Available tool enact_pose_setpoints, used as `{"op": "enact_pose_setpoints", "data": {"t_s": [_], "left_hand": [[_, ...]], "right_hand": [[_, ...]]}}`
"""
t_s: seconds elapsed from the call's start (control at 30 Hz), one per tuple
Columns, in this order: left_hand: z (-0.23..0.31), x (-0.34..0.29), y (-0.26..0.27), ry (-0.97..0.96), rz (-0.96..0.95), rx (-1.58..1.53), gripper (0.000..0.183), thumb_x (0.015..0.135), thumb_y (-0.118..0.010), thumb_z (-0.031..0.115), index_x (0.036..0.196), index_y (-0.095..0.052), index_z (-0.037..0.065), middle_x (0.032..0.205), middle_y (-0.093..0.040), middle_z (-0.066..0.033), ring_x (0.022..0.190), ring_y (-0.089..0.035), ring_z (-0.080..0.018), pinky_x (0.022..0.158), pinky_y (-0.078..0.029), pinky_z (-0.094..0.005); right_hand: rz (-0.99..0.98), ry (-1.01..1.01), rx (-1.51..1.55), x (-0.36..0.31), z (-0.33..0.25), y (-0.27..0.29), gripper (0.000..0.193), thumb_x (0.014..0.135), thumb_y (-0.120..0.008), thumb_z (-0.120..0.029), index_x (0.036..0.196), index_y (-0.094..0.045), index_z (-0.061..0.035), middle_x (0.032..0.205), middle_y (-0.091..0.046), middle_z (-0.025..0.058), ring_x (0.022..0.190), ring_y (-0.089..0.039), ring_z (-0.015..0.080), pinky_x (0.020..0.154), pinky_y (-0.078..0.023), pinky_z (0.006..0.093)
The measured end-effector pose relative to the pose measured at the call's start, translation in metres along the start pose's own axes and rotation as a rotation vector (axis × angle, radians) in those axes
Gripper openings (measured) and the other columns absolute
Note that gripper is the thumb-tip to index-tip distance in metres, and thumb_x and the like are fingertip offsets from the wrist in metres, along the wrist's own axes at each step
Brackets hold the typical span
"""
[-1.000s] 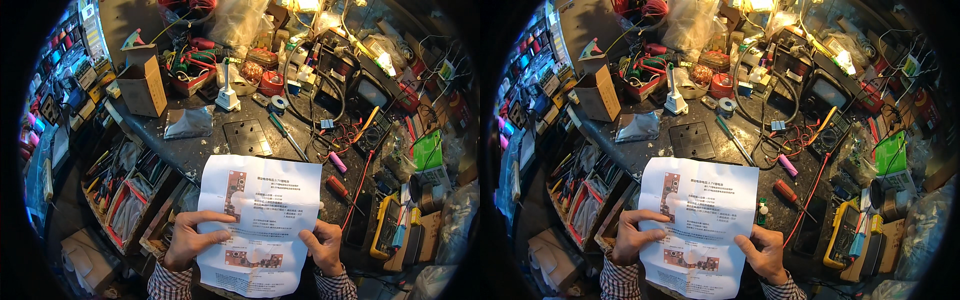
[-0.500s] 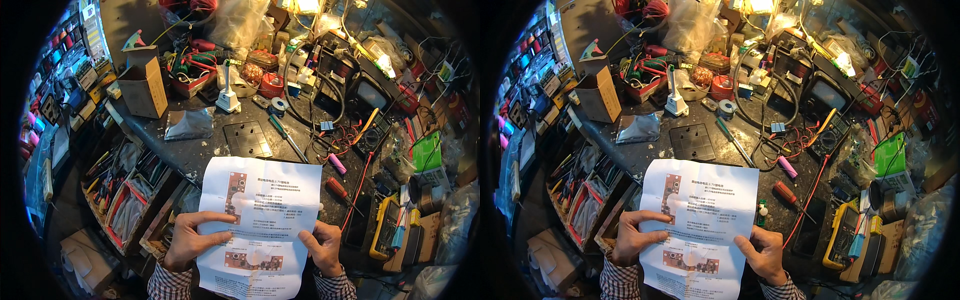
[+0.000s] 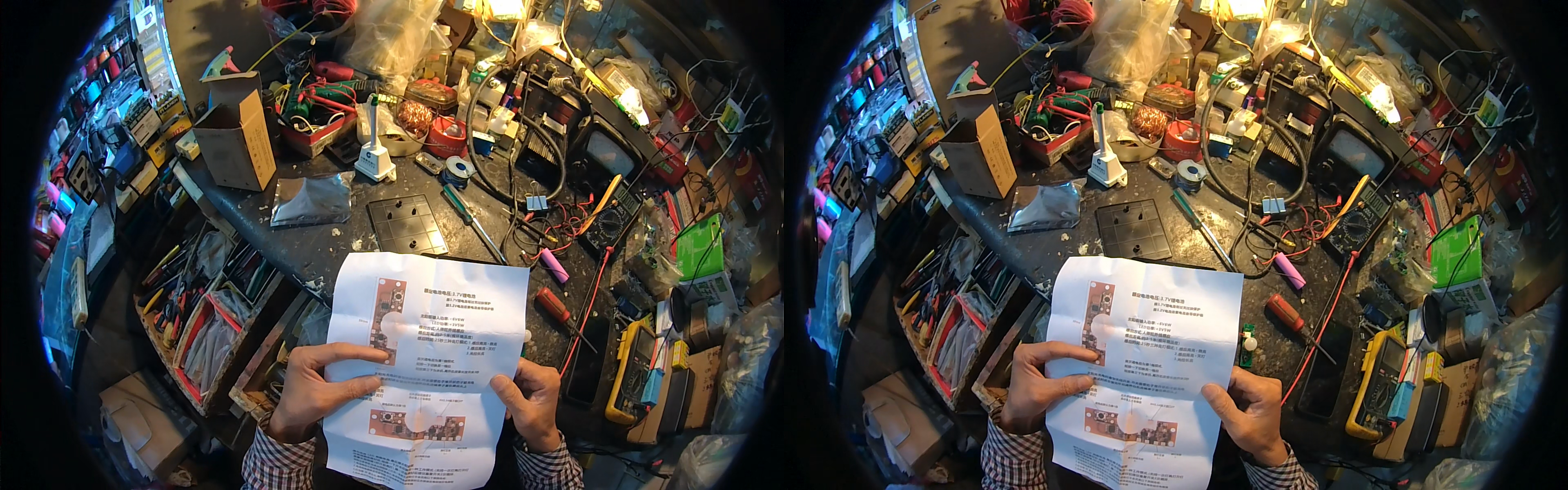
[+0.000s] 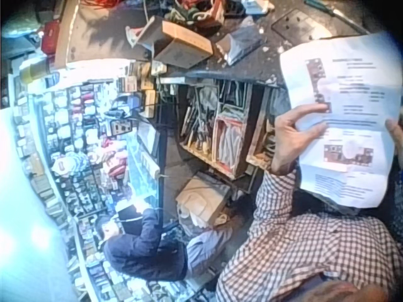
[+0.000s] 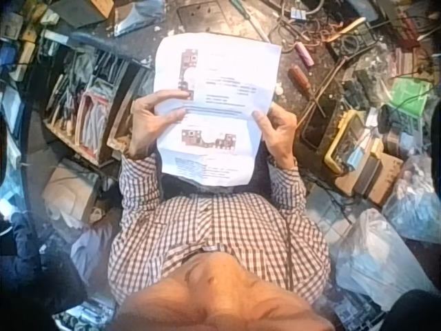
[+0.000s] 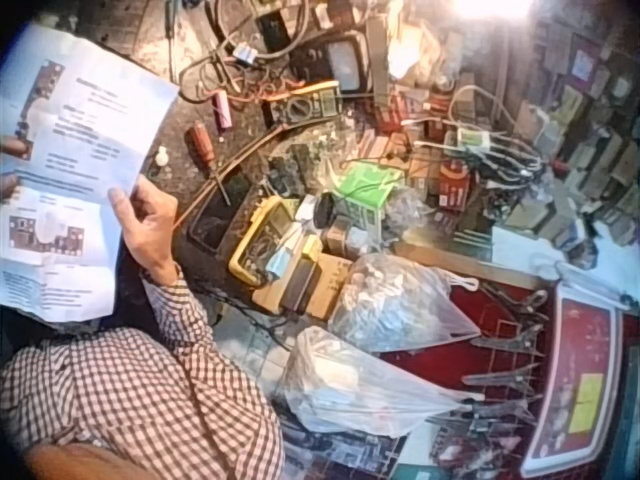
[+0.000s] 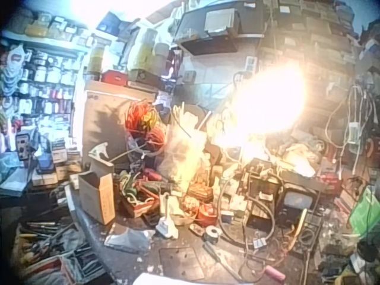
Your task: The person reviews a printed instruction sheet, then uses a soldering iron to attach wires and components to a small green circuit board inside a black plastic enclosure. The person repeatedly applies solder to connection points while holding the board and wires in place.
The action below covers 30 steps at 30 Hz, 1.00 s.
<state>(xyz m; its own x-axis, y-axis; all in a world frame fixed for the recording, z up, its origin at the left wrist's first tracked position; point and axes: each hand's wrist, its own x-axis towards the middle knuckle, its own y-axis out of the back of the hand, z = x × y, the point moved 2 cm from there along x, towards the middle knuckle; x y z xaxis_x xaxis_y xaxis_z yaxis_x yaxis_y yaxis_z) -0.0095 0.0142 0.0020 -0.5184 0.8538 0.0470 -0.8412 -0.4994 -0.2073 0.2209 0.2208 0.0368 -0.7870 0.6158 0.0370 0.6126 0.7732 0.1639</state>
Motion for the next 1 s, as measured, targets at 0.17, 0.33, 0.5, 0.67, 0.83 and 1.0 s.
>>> {"op": "enact_pose_setpoints", "data": {"t_s": [0.17,0.33,0.5,0.67,0.83,1.0], "left_hand": [[0.0006,0.0002,-0.0003,-0.001,-0.003,-0.01,0.033,0.09,-0.086,0.006,0.121,-0.079,0.0,0.112,-0.08,-0.0221,0.096,-0.081,-0.0254,0.08,-0.07,-0.0378],[0.0002,0.0002,-0.0003,0.006,0.002,0.008,0.033,0.089,-0.086,0.005,0.121,-0.079,0.0,0.111,-0.08,-0.0219,0.096,-0.081,-0.0253,0.081,-0.07,-0.0376],[-0.0002,-0.0001,-0.0004,0.017,0.007,-0.001,0.033,0.09,-0.086,0.005,0.121,-0.079,0.0,0.111,-0.08,-0.0219,0.096,-0.081,-0.0254,0.081,-0.07,-0.0377],[-0.0005,0.0006,-0.0004,0.008,0.005,0.009,0.033,0.09,-0.086,0.005,0.121,-0.079,0.0,0.111,-0.08,-0.022,0.096,-0.081,-0.0254,0.081,-0.07,-0.0379],[-0.0005,0.0009,-0.0003,0.0,-0.002,0.0,0.032,0.09,-0.085,0.005,0.121,-0.079,0.0,0.112,-0.08,-0.022,0.097,-0.081,-0.0252,0.081,-0.07,-0.0374],[-0.0016,0.0005,-0.0005,0.015,0.004,-0.011,0.033,0.09,-0.086,0.005,0.121,-0.079,0.0,0.112,-0.08,-0.0218,0.097,-0.081,-0.0254,0.082,-0.07,-0.0376]], "right_hand": [[0.006,0.01,0.01,0.0,0.0007,-0.0005,0.027,0.104,-0.074,-0.015,0.107,-0.077,0.011,0.085,-0.08,0.0154,0.069,-0.074,0.0132,0.061,-0.058,0.0255],[0.006,-0.019,-0.01,-0.0003,0.0011,0.0009,0.026,0.103,-0.075,-0.015,0.107,-0.077,0.0109,0.085,-0.08,0.0153,0.07,-0.074,0.0132,0.062,-0.058,0.0254],[0.028,-0.002,0.014,-0.0003,0.0017,-0.0009,0.027,0.103,-0.075,-0.016,0.106,-0.077,0.0108,0.085,-0.08,0.015,0.069,-0.073,0.0126,0.061,-0.057,0.0247],[0.016,0.011,-0.007,0.0003,0.0016,-0.0001,0.028,0.104,-0.074,-0.018,0.107,-0.077,0.0106,0.085,-0.08,0.0147,0.068,-0.073,0.0119,0.06,-0.056,0.0243],[0.009,0.002,0.005,0.0002,0.0015,-0.0001,0.029,0.104,-0.074,-0.018,0.108,-0.077,0.0106,0.085,-0.08,0.0149,0.067,-0.072,0.0113,0.06,-0.055,0.0241],[0.009,-0.001,0.005,0.0002,0.0009,0.0002,0.028,0.105,-0.073,-0.017,0.108,-0.077,0.0108,0.084,-0.079,0.0149,0.067,-0.071,0.011,0.059,-0.055,0.0237]]}}
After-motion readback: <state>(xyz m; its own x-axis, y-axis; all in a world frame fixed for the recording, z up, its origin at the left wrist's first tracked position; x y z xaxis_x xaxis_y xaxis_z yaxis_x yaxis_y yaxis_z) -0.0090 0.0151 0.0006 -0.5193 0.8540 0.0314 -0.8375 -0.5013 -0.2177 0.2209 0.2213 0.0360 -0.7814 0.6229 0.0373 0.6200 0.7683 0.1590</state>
